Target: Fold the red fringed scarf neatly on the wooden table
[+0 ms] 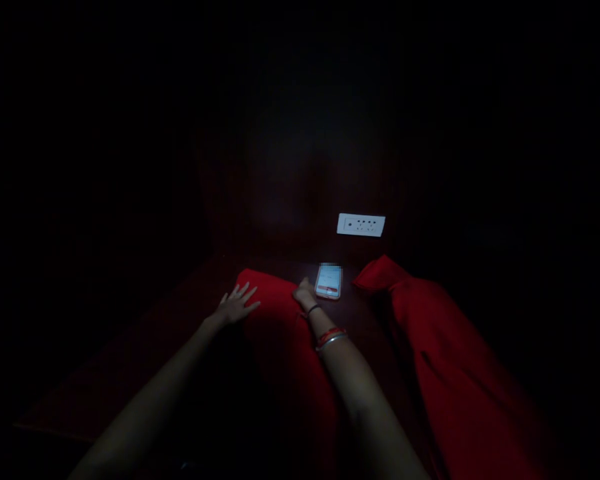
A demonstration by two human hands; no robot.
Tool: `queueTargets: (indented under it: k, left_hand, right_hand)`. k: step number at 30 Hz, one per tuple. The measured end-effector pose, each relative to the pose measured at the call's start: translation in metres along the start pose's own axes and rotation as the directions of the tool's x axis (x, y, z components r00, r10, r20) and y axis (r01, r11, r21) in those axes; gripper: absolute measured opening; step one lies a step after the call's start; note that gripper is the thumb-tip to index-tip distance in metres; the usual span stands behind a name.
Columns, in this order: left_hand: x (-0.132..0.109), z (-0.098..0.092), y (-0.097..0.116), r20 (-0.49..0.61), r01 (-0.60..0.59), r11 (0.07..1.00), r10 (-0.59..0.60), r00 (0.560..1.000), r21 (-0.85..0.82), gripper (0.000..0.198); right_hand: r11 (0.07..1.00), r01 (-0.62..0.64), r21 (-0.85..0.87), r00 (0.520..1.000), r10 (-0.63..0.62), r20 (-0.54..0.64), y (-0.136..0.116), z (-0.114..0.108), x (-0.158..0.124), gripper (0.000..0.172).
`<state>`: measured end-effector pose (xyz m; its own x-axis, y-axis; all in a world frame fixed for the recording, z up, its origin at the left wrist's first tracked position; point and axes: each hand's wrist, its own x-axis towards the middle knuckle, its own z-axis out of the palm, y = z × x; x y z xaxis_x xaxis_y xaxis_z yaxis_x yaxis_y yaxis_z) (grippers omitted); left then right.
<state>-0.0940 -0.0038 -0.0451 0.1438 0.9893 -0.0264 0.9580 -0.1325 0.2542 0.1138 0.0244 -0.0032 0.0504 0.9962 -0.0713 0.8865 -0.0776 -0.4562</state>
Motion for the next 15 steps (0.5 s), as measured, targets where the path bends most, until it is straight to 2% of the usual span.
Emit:
queueTargets:
  k: [3, 6, 8, 10, 12, 13, 15]
  left_hand:
    - [0.0, -0.005, -0.005, 0.083, 0.068, 0.997, -0.072, 0.994, 0.043, 0.076]
    - [0.003, -0.016, -0.004, 0.159, 0.088, 0.993, -0.099, 0.982, 0.077, 0.082]
    - [0.009, -0.022, -0.001, 0.121, 0.039, 0.994, -0.052, 0.991, 0.104, 0.084]
    - [0.019, -0.022, 0.003, 0.014, -0.068, 0.992, 0.067, 0.998, 0.104, 0.077]
    - [0.03, -0.018, 0.004, -0.033, -0.162, 0.983, 0.165, 0.986, 0.083, 0.068]
    - [0.035, -0.015, 0.002, -0.023, -0.178, 0.981, 0.18, 0.983, 0.075, 0.066]
    - [0.043, -0.009, -0.003, 0.027, -0.178, 0.981, 0.176, 0.984, 0.075, 0.071]
  right_hand:
    - [0.999, -0.041, -0.004, 0.999, 0.041, -0.03, 0.008, 0.007, 0.007, 0.047]
    - [1.0, 0.001, -0.019, 0.999, -0.002, -0.036, 0.007, 0.003, 0.006, 0.049]
    - [0.997, 0.075, -0.029, 0.995, -0.077, -0.062, 0.001, 0.002, 0.002, 0.054]
    - [0.969, 0.227, -0.1, 0.969, -0.235, -0.077, -0.005, 0.006, -0.005, 0.053]
    - [0.902, 0.374, -0.217, 0.926, -0.376, 0.037, -0.007, 0.014, -0.012, 0.049]
    - [0.869, 0.417, -0.267, 0.909, -0.395, 0.132, -0.007, 0.019, -0.014, 0.051]
    - [0.846, 0.423, -0.325, 0.894, -0.331, 0.301, -0.005, 0.025, -0.016, 0.06]
